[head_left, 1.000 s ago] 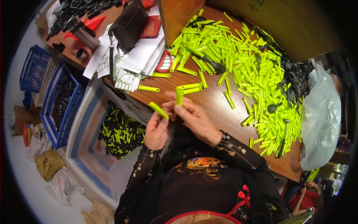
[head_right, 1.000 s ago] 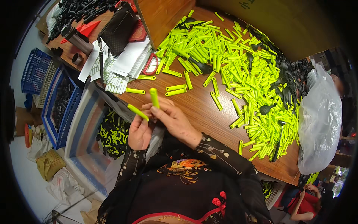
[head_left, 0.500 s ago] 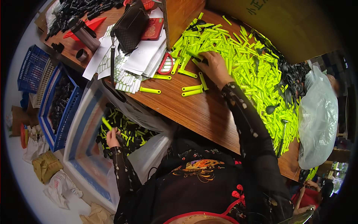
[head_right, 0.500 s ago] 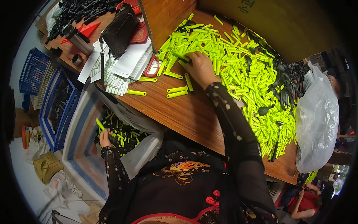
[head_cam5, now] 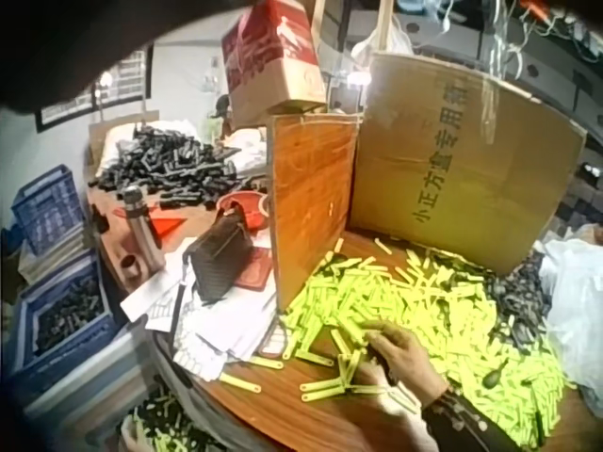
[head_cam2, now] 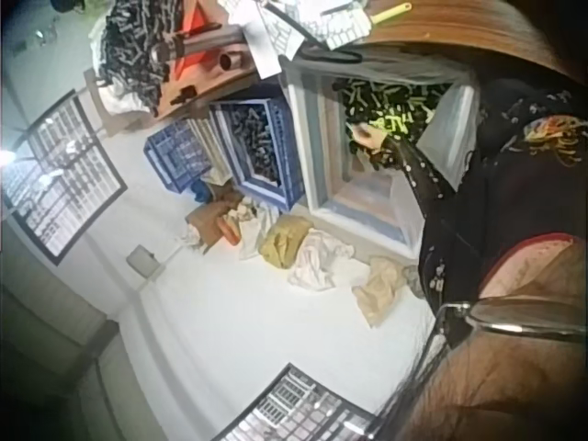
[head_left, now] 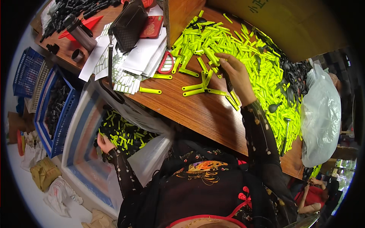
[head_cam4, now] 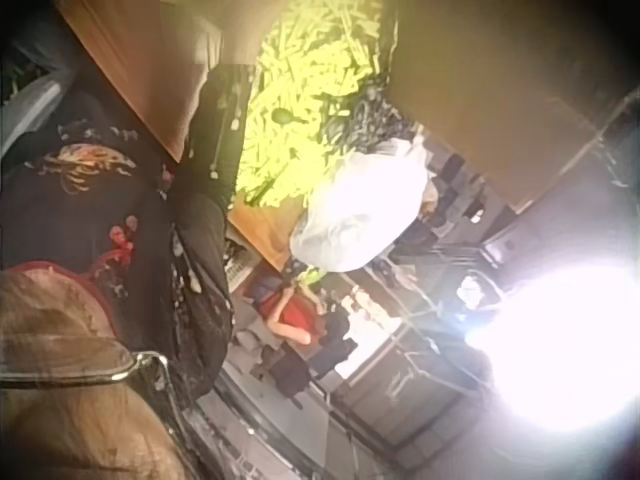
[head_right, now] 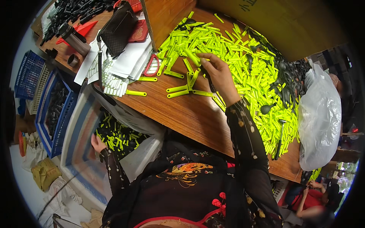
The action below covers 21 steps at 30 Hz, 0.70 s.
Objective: Assembling neon-yellow plastic parts and black mesh components using a small hammer.
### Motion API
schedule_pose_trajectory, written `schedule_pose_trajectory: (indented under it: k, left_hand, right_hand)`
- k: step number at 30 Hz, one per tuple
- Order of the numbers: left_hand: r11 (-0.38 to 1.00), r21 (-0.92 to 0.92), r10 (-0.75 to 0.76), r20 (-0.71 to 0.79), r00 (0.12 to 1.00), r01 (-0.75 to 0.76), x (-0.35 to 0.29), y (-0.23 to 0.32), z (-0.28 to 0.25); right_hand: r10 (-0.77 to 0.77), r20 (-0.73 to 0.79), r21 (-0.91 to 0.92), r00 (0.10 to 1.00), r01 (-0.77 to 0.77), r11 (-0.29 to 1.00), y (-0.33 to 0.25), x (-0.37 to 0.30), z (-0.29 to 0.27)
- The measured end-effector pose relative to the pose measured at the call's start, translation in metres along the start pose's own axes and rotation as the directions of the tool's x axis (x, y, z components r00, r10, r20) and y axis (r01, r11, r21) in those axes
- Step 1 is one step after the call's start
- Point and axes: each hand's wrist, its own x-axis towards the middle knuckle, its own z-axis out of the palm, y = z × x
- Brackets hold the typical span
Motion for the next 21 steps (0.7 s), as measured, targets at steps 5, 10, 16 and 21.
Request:
schedule_pose_trajectory:
  k: [5,10,16,21]
  left_hand:
    - [0.909,-0.406,0.172,0.576,0.799,0.097,-0.114,0.324,0.126]
    - [0.761,-0.426,0.211,0.876,0.435,0.489,-0.199,0.378,0.176]
    - [0.792,-0.331,0.109,0.904,0.414,0.513,-0.207,0.359,0.169]
    - [0.899,-0.217,-0.018,0.849,0.528,0.38,-0.172,0.322,0.133]
  right_hand:
    - [0.132,0.171,0.408,0.976,-0.193,0.893,-0.002,-0.042,0.035]
    - [0.108,0.215,0.49,0.971,-0.202,0.848,-0.009,-0.081,0.079]
    - [0.12,0.292,0.423,0.949,-0.24,0.874,0.004,-0.09,0.091]
    - [-0.292,0.407,-0.26,0.866,0.416,0.871,0.021,-0.056,0.1]
